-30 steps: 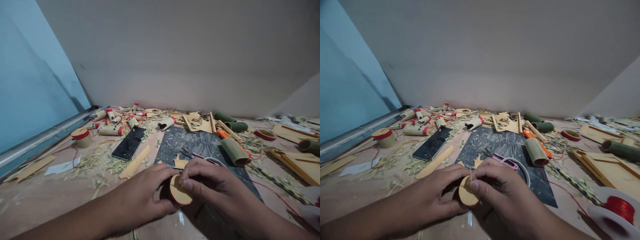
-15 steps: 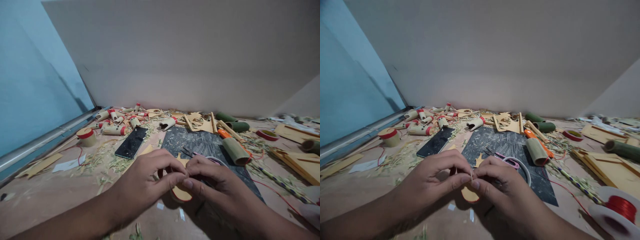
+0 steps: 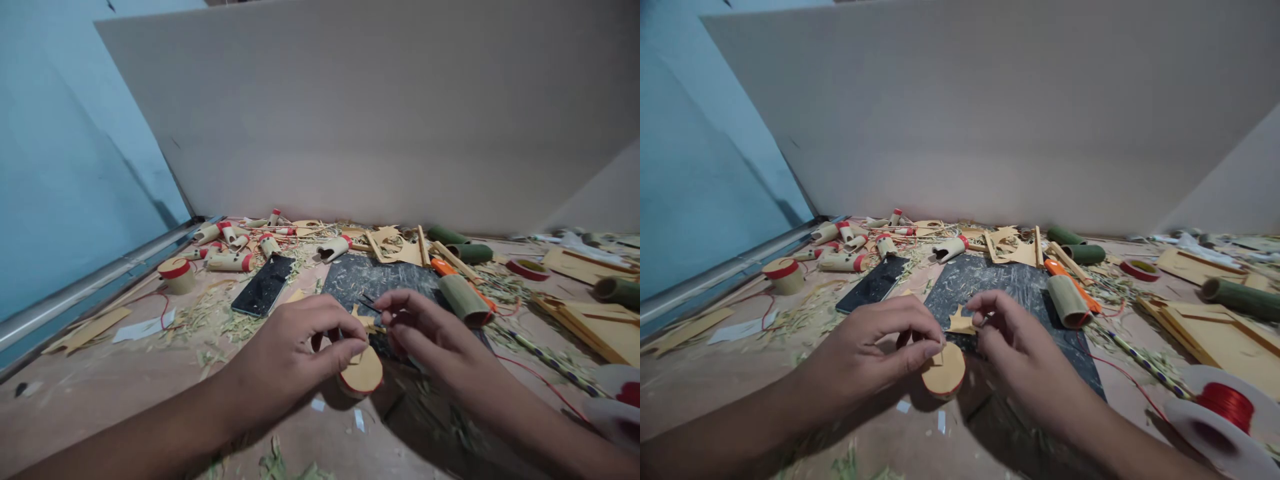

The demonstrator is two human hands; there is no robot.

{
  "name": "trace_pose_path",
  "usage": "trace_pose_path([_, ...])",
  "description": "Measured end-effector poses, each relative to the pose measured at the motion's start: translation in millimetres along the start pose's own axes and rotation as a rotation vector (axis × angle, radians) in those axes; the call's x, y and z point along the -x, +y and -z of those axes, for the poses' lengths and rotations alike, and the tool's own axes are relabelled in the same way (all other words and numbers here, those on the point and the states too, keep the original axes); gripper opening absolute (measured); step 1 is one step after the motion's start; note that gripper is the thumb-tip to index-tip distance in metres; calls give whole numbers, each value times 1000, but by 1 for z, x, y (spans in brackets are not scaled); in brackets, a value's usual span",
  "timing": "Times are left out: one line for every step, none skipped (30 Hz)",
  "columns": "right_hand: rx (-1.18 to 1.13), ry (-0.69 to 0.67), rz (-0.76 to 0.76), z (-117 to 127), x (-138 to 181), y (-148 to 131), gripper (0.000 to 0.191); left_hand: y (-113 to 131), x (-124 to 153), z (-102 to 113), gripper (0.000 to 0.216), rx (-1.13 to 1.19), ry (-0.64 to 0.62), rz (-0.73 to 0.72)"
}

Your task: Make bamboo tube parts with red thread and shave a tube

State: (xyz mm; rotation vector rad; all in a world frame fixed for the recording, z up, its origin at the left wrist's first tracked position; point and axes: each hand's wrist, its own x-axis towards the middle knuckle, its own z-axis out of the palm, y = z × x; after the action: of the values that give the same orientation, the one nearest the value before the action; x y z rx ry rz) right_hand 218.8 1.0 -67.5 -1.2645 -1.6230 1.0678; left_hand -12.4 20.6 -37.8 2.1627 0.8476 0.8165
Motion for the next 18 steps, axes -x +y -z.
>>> trace_pose_path([17,-76,-33,-2,3,-2,27,0,0,0,8,0,2,-3])
trace_pose_path([38,-155,-48,-6,6,-4,33,0,0,0,8,2,3,-7])
trace_pose_path([55,-217,-42,-9,9,-6,38,0,1,0,8,2,4,-10])
trace_pose_path([70,-256,-15,-12,12,-8,42,0,1,0,9,0,4,-12])
trace_pose_path([87,-273,27,-15,14,-10,45,1,1,0,9,-3,2,-12])
trace_pose_path([109,-272,71,-17,15,-11,47,1,1,0,9,-10,-2,-12])
trace_pose_path([134,-262,102,-18,16,-12,47,1,1,0,9,-18,-3,-12])
trace_pose_path([159,-246,119,-17,15,-13,47,1,1,0,9,-25,-6,-12])
trace_pose_path([182,-226,130,-16,14,-14,44,1,1,1,9,-29,-9,-15])
trace_pose_path([201,-205,139,-14,13,-14,40,1,0,1,10,-30,-12,-22])
trace_pose_path([210,-176,153,-12,12,-15,34,1,0,1,10,-27,-11,-32])
trace_pose_path([210,-145,172,-10,11,-15,27,0,0,1,10,-24,-10,-40])
trace_pose_path([205,-120,192,-8,10,-14,21,0,0,1,10,-21,-9,-45])
trace_pose_path([198,-104,207,-7,9,-14,15,0,0,1,9,-17,-8,-47])
trace_pose_path([191,-96,217,-7,8,-13,11,0,0,1,9,-12,-6,-46])
trace_pose_path([185,-96,225,-6,8,-12,10,0,0,0,8,-5,-7,-40])
trace_pose_path([182,-104,229,-7,7,-11,11,1,0,0,8,2,-8,-35])
trace_pose_path([181,-113,231,-7,7,-10,13,1,0,0,8,10,-9,-31])
